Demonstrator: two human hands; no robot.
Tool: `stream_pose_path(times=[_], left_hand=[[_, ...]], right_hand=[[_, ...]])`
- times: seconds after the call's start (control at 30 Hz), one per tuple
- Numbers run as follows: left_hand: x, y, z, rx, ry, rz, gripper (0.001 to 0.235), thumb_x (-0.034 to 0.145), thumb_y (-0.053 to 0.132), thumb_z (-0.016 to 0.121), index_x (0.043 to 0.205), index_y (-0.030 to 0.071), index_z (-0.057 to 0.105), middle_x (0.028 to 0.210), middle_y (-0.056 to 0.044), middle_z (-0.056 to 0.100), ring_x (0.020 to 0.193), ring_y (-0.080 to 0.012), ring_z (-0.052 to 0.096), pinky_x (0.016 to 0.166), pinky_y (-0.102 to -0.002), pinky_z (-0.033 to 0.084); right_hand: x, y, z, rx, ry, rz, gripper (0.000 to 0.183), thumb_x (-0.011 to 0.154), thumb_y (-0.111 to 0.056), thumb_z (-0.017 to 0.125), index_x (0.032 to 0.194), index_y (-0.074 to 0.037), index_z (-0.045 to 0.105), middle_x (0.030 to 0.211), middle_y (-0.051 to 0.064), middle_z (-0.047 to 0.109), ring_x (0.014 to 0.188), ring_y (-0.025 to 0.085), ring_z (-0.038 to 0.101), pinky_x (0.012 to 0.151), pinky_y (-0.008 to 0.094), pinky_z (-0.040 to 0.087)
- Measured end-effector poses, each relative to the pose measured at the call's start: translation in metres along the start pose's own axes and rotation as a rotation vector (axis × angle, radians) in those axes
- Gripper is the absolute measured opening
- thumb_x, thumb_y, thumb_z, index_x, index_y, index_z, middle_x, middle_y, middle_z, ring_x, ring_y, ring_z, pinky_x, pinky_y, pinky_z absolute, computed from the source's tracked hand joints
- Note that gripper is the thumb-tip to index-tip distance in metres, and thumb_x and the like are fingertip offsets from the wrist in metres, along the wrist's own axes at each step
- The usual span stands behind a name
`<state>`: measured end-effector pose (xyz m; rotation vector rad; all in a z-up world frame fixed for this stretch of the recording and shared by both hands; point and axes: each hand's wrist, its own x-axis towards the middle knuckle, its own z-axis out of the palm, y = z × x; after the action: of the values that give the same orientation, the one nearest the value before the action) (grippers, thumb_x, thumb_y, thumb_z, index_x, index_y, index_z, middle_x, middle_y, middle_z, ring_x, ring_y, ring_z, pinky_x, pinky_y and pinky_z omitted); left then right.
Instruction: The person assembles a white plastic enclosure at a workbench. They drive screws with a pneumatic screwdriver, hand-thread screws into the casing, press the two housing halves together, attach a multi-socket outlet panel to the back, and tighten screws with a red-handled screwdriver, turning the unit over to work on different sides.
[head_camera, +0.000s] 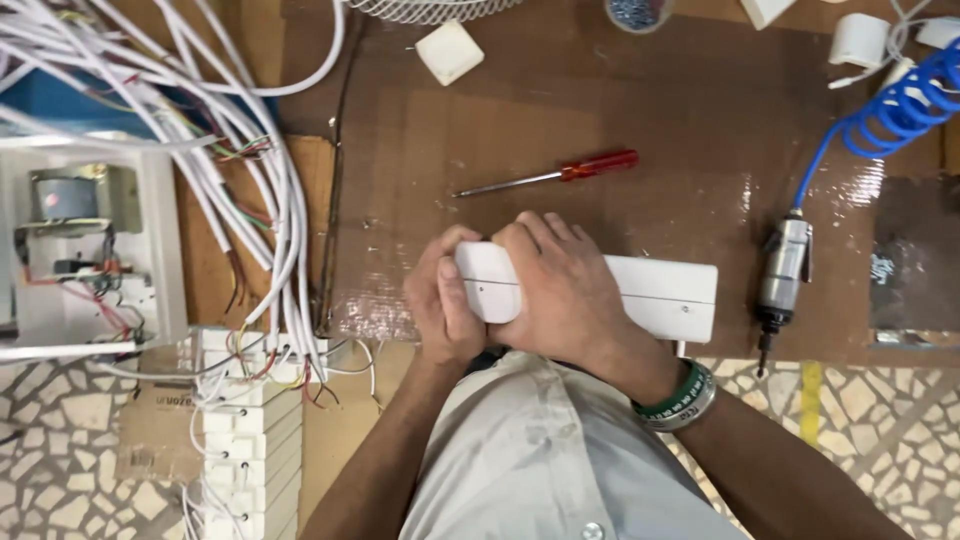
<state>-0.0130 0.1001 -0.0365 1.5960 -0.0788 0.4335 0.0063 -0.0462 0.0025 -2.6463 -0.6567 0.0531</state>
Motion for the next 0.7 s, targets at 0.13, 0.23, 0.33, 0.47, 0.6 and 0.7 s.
stream_pose_path(times=[0.13,0.23,0.33,0.47,0.6,0.7], left_hand=[[0.002,0.003,0.001,0.016,0.023,0.008,0.052,0.107,0.038,0.031,0.109,0.007,0.072,0.077,-0.013,0.065,0.067,-0.0191,0.053,0.058,-0.035,0.044],[0.001,0.001,0.003,-0.002,0.034,-0.003,0.052,0.107,0.039,0.032,0.109,0.007,0.073,0.079,-0.011,0.066,0.069,-0.0185,0.055,0.061,-0.034,0.046],[-0.001,-0.005,0.001,0.016,0.022,0.002,0.052,0.107,0.038,0.032,0.108,0.006,0.073,0.080,-0.015,0.067,0.068,-0.0214,0.058,0.061,-0.035,0.047],[-0.022,-0.044,-0.011,0.035,0.021,-0.062,0.052,0.108,0.040,0.035,0.113,0.005,0.073,0.093,-0.019,0.072,0.082,-0.0283,0.065,0.072,-0.040,0.050],[-0.017,-0.029,-0.016,0.139,-0.027,-0.077,0.054,0.108,0.038,0.033,0.114,0.000,0.071,0.097,-0.020,0.069,0.085,-0.0284,0.062,0.077,-0.039,0.047],[-0.011,-0.023,-0.011,0.149,-0.011,-0.054,0.060,0.107,0.044,0.028,0.107,0.002,0.071,0.093,-0.016,0.072,0.082,-0.0223,0.065,0.074,-0.031,0.048]], right_hand=[[0.000,0.007,0.008,0.042,-0.038,0.003,0.080,0.053,-0.056,0.089,0.111,-0.009,0.058,0.099,0.010,0.055,0.097,0.038,0.061,0.077,0.048,0.050],[0.000,0.009,0.009,-0.006,-0.043,-0.001,0.082,0.051,-0.056,0.089,0.111,-0.011,0.056,0.100,0.008,0.054,0.100,0.035,0.060,0.079,0.046,0.050],[0.002,0.006,0.010,0.001,-0.053,0.022,0.083,0.052,-0.055,0.089,0.113,-0.010,0.056,0.101,0.009,0.053,0.098,0.036,0.059,0.078,0.047,0.049],[0.000,-0.003,0.005,0.020,-0.003,-0.007,0.081,0.046,-0.043,0.092,0.111,-0.009,0.059,0.102,0.011,0.056,0.099,0.038,0.060,0.079,0.050,0.049],[-0.002,0.009,-0.046,0.413,-0.291,0.025,0.084,0.070,-0.045,0.083,0.137,-0.004,0.052,0.132,0.020,0.054,0.125,0.048,0.052,0.097,0.056,0.046],[-0.014,0.049,-0.091,0.502,-0.033,0.163,0.033,0.099,-0.030,0.063,0.124,-0.008,0.066,0.116,0.015,0.067,0.112,0.041,0.065,0.095,0.050,0.052]])
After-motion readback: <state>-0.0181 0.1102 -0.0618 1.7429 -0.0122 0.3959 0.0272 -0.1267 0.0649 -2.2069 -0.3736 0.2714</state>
